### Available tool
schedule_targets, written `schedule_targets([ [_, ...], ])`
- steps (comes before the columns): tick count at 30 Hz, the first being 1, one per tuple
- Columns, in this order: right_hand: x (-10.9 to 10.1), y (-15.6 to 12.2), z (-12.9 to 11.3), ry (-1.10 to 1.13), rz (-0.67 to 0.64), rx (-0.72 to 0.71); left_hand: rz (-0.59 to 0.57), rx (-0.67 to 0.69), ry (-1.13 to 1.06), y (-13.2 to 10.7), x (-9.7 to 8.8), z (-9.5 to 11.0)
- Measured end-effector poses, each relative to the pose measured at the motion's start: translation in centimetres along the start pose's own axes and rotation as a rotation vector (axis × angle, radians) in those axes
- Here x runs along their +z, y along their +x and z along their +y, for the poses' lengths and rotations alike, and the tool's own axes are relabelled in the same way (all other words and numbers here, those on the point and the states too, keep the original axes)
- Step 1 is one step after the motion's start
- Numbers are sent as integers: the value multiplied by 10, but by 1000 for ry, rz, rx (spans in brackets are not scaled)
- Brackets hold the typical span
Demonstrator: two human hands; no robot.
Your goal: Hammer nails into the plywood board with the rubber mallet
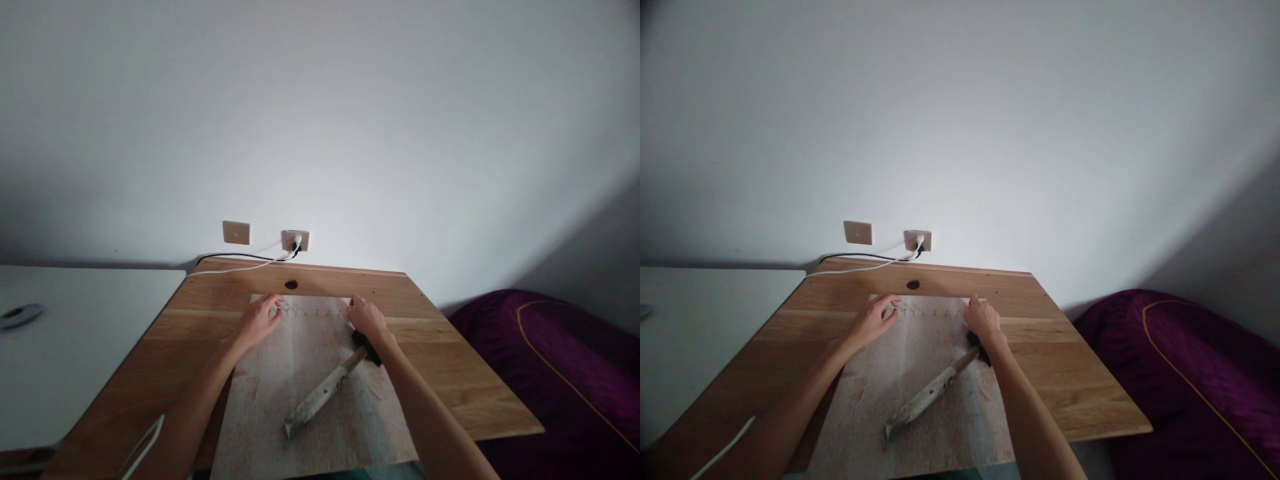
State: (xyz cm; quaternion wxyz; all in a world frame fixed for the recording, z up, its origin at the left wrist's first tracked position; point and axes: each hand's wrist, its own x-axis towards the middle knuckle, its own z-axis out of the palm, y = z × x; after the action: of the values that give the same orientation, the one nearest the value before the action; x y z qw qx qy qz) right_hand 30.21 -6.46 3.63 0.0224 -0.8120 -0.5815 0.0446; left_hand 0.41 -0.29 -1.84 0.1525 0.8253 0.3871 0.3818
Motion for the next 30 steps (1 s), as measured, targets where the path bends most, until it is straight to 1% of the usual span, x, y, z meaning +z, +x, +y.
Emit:
schedule_targets([
  [5,0,1,-1,12,0,-20,-45,35,25,-1,4,-4],
  [9,-3,-1,-2,19,13,-28,-34,32,37,-1,6,-7],
  [12,-4,-2,-2,23,18,-22,-49,26,42,-1,7,-8],
  [18,-3,-2,-2,23,26,-17,-45,-3,37,-1,6,-8],
  [30,-3,-2,-1,34,38,-27,-37,-2,23,-1,6,-6],
])
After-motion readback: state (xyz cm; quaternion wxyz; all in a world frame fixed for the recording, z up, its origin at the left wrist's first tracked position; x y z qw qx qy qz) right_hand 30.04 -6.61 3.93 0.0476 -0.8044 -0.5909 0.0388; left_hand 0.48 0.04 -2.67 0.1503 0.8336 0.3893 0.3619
